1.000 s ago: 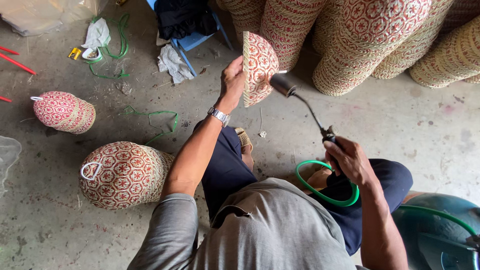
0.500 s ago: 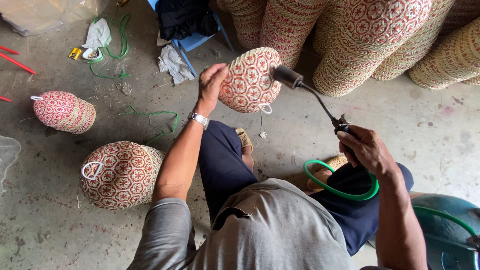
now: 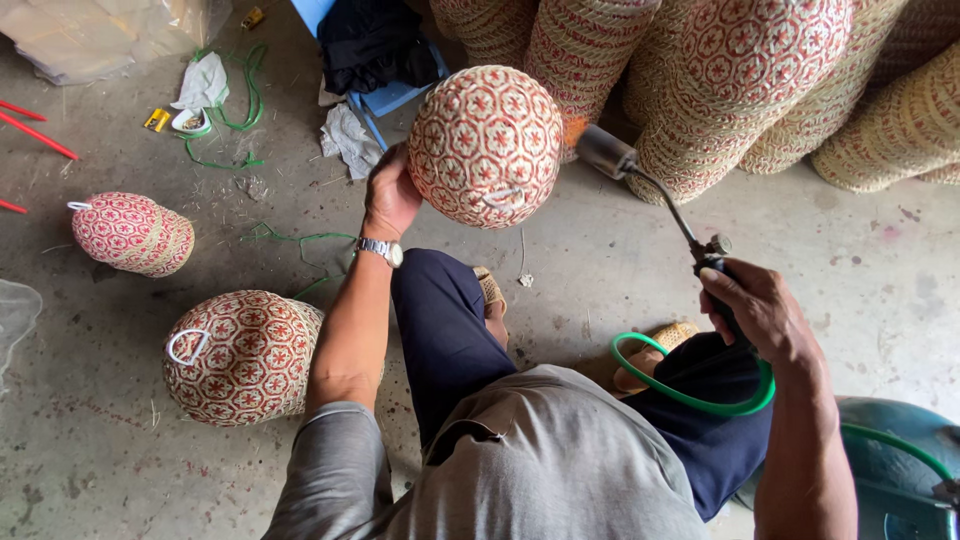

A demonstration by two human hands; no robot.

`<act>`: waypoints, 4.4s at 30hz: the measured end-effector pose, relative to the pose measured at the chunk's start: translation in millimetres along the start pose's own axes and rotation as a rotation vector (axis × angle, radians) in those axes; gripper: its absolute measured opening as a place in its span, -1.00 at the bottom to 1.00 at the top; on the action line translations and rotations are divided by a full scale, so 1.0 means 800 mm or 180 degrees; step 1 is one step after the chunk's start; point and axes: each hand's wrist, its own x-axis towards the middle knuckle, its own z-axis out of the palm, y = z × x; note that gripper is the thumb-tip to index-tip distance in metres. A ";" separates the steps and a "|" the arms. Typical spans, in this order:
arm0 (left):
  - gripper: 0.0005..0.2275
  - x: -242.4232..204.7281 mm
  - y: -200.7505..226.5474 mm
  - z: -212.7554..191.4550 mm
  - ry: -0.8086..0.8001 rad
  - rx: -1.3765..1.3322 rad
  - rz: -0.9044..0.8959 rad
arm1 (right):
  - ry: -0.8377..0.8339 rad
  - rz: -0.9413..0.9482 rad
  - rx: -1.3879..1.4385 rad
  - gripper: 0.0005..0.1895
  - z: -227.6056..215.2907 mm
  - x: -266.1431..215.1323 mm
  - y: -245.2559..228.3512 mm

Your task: The person uses a handheld blowtorch to apply heat to the surface of woven baskets. They rotate each basket to treat different areas and then place it down before picking up another one.

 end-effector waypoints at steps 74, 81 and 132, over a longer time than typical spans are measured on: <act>-0.75 0.067 -0.159 -0.043 0.1613 -0.0385 0.0483 | -0.0515 -0.0386 -0.0723 -0.62 0.024 0.032 -0.049; -0.68 0.011 -0.072 -0.046 0.1029 -0.1268 0.0623 | -0.0044 0.0152 -0.0637 -0.62 0.011 0.040 -0.024; -0.04 -0.447 0.141 -0.027 0.4161 0.6349 0.0555 | -0.0328 -0.1354 0.0141 -0.69 0.057 0.074 0.021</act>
